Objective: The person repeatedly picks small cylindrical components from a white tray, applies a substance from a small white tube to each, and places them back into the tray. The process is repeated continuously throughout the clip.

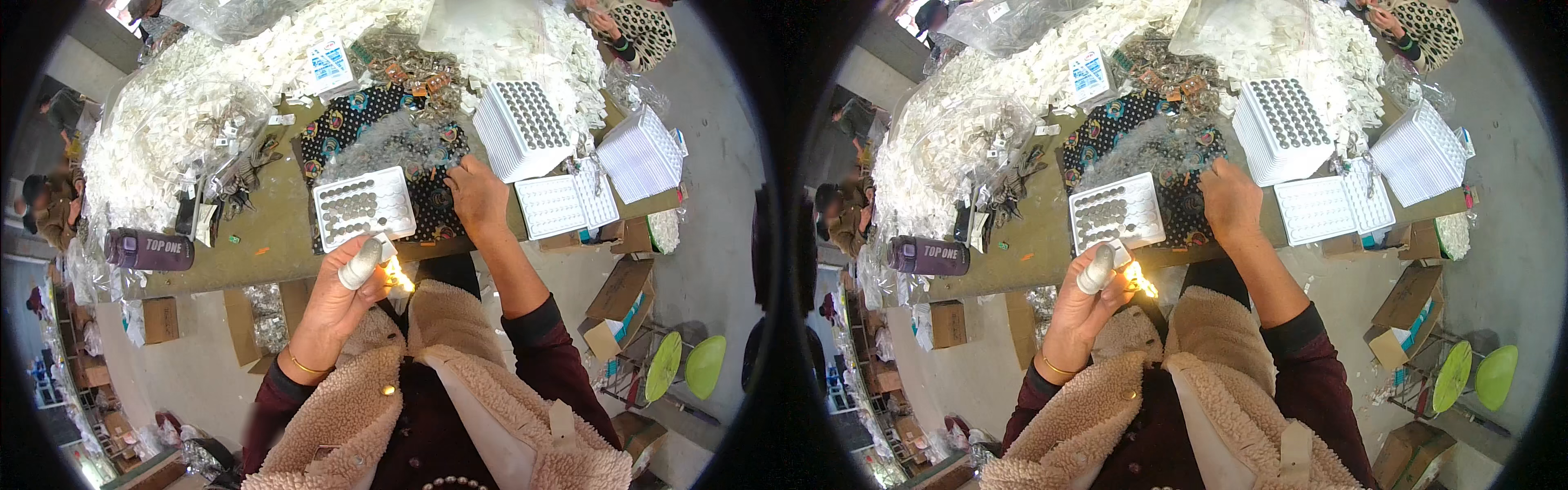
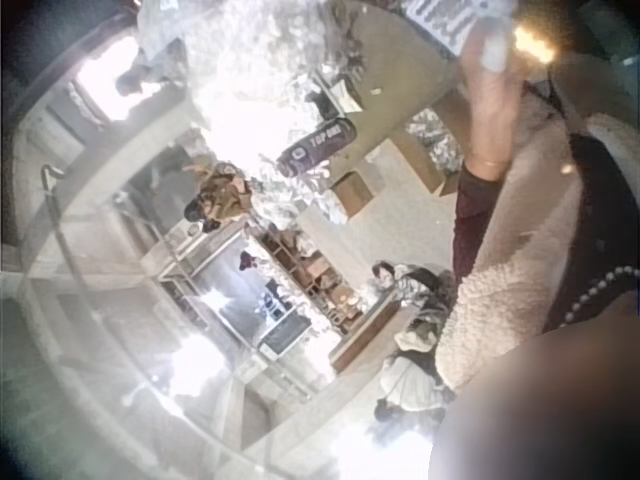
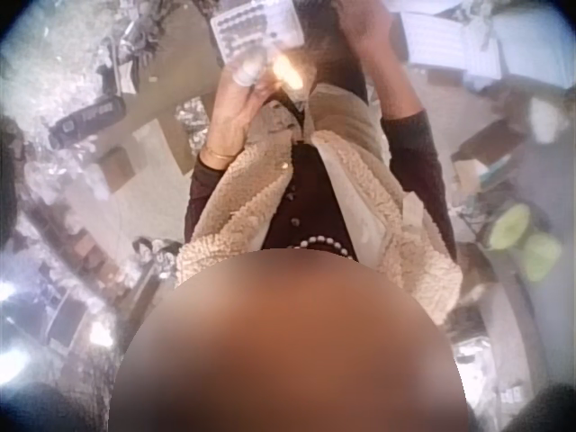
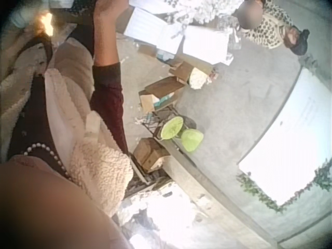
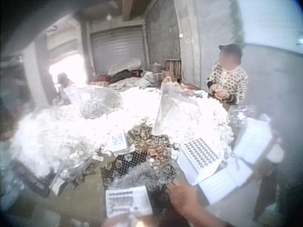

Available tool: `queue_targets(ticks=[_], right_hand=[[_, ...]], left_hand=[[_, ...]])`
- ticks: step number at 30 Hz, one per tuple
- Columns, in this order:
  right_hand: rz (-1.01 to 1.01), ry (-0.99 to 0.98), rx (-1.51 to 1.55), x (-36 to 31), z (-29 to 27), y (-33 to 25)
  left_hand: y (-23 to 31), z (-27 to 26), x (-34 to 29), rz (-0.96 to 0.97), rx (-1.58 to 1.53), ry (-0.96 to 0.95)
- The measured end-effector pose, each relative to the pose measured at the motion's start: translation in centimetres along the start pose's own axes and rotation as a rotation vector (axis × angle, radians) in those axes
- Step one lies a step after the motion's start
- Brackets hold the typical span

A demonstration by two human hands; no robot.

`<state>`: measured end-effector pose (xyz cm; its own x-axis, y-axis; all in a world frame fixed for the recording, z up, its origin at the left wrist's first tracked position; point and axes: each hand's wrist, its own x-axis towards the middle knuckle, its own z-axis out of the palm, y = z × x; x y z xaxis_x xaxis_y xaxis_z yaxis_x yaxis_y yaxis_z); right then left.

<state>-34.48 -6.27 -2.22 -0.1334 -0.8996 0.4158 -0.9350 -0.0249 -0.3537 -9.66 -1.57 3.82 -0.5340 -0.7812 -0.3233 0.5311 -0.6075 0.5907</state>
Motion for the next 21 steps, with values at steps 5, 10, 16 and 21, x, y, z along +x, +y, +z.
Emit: queue_targets(ticks=[5,10,16,21], right_hand=[[0.004,0.042,0.100,-0.1,0.2,0.4],[0.021,0.145,0.395,-0.4,0.4,0.7],[0.278,-0.081,0.947,-0.2,-0.4,0.9],[0.360,-0.251,1.472,0.1,-2.4,-0.1]], left_hand=[[0.1,0.1,0.1,0.014,0.009,0.000],[0.0,0.0,0.6,0.009,0.060,0.004],[0.2,0.9,1.1,0.009,0.130,-0.027],[0.7,2.2,1.6,0.002,0.237,-0.044]])
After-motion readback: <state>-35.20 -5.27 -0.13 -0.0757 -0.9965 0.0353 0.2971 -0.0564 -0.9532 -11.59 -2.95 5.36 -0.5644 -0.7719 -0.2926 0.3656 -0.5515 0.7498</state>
